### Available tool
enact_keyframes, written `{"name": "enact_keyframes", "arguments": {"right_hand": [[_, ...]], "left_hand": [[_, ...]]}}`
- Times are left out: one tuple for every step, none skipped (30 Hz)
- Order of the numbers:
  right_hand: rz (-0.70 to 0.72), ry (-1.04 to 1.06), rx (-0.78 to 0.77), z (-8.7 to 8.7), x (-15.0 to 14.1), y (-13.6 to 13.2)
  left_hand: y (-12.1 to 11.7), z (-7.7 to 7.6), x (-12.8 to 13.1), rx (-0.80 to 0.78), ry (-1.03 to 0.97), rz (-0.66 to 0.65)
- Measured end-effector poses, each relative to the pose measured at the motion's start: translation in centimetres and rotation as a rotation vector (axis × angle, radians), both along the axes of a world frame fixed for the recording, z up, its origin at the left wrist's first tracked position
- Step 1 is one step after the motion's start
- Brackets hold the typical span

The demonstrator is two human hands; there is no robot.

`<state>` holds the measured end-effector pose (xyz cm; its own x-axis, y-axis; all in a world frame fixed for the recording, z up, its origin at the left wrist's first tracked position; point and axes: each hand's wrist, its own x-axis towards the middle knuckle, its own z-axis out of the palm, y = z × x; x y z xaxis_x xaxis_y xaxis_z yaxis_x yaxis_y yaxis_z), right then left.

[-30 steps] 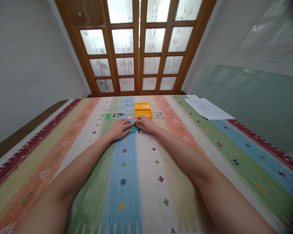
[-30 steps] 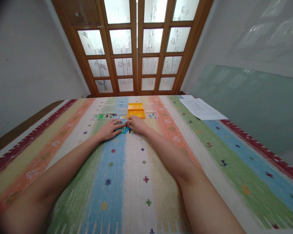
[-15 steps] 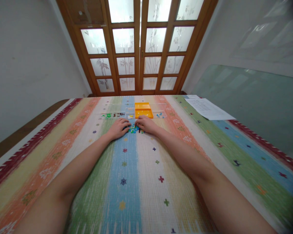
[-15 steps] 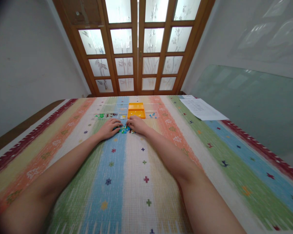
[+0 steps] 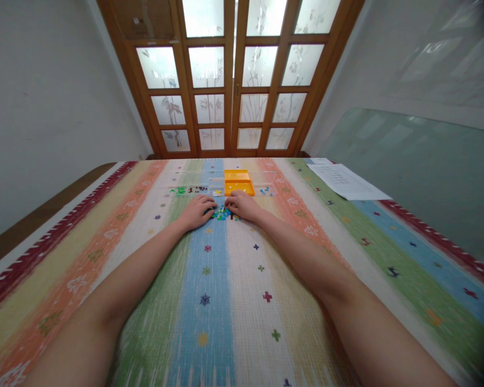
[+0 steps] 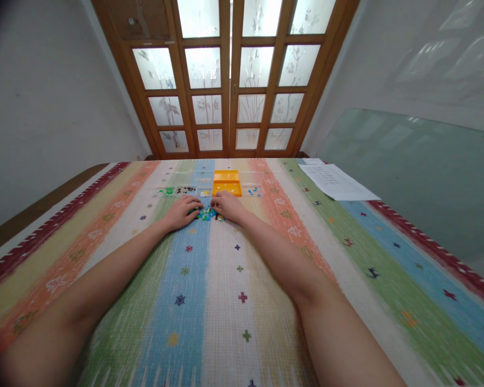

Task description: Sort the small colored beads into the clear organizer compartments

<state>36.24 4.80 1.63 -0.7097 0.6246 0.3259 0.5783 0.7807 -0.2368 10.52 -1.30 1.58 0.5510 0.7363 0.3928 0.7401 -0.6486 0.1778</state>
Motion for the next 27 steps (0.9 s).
{"name": "enact_keyframes", "arguments": {"right_hand": [[-0.004, -0.01, 0.008, 0.1, -0.1, 0.0], [-0.008, -0.017, 0.014, 0.2, -0.2, -0.1], [-0.012, -0.023, 0.017, 0.3, -0.3, -0.2], [-0.016, -0.027, 0.017, 0.4, -0.3, -0.2], [-0.02, -0.028, 0.015, 0.5, -0.3, -0.3], [-0.024, -0.027, 0.012, 0.6, -0.4, -0.4], [-0.027, -0.023, 0.008, 0.7, -0.3, -0.5], [-0.027, -0.018, 0.003, 0.7, -0.3, -0.5], [-0.026, -0.011, -0.001, 0.7, -0.3, -0.6], [-0.023, -0.001, -0.005, 0.8, -0.2, -0.6], [-0.019, 0.013, -0.008, 0.7, -0.2, -0.6], [-0.019, 0.034, -0.011, 0.7, -0.2, -0.6], [-0.026, 0.063, -0.019, 0.7, -0.1, -0.5], [-0.042, 0.101, -0.036, 0.6, -0.2, -0.4], [-0.065, 0.145, -0.061, 0.6, -0.2, -0.2], [-0.092, 0.195, -0.093, 0.5, -0.3, 0.0], [-0.118, 0.246, -0.127, 0.5, -0.4, 0.2], [-0.141, 0.297, -0.156, 0.4, -0.5, 0.5], [-0.156, 0.343, -0.174, 0.5, -0.7, 0.9], [-0.165, 0.383, -0.18, 0.5, -1.0, 1.2], [-0.169, 0.411, -0.177, 0.6, -1.3, 1.6], [-0.171, 0.426, -0.171, 0.8, -1.7, 2.0], [-0.172, 0.431, -0.162, 0.9, -2.1, 2.4], [-0.175, 0.429, -0.154, 1.1, -2.6, 2.8], [-0.18, 0.421, -0.148, 1.3, -3.1, 3.2], [-0.191, 0.413, -0.144, 1.5, -3.6, 3.6], [-0.206, 0.406, -0.14, 1.7, -4.1, 3.9]], "left_hand": [[0.0, 0.0, 0.0, 0.003, 0.002, -0.001], [0.0, 0.0, 0.1, 0.004, 0.003, -0.002], [0.0, 0.0, 0.1, 0.004, 0.002, -0.004], [0.0, -0.1, 0.1, 0.003, -0.001, -0.006], [0.0, -0.1, 0.1, 0.0, -0.004, -0.007], [0.1, -0.1, 0.0, -0.003, -0.009, -0.007], [0.1, -0.2, 0.0, -0.006, -0.014, -0.005], [0.2, -0.2, 0.0, -0.008, -0.021, -0.002], [0.2, -0.2, -0.1, -0.009, -0.028, 0.001], [0.2, -0.3, -0.1, -0.008, -0.035, 0.003], [0.2, -0.3, -0.1, -0.006, -0.042, 0.003], [0.2, -0.2, -0.1, -0.004, -0.049, 0.002], [0.2, -0.2, -0.2, -0.002, -0.055, 0.0], [0.1, -0.2, -0.2, 0.0, -0.059, -0.002], [0.1, -0.2, -0.1, 0.001, -0.062, -0.002], [0.1, -0.2, -0.1, 0.002, -0.062, 0.0], [0.0, -0.2, -0.1, 0.003, -0.06, 0.002], [0.0, -0.2, -0.1, 0.003, -0.055, 0.003], [0.0, -0.2, -0.1, 0.003, -0.052, 0.002], [0.0, -0.2, -0.1, 0.003, -0.052, 0.001], [0.0, -0.2, -0.1, 0.003, -0.056, 0.0], [0.0, -0.3, -0.1, 0.002, -0.062, 0.0], [0.0, -0.3, -0.1, 0.001, -0.069, 0.002], [0.0, -0.3, -0.1, 0.0, -0.073, 0.004], [0.1, -0.4, -0.2, 0.0, -0.076, 0.008], [0.1, -0.4, -0.2, 0.004, -0.078, 0.013], [0.1, -0.4, -0.3, 0.009, -0.079, 0.019]]}}
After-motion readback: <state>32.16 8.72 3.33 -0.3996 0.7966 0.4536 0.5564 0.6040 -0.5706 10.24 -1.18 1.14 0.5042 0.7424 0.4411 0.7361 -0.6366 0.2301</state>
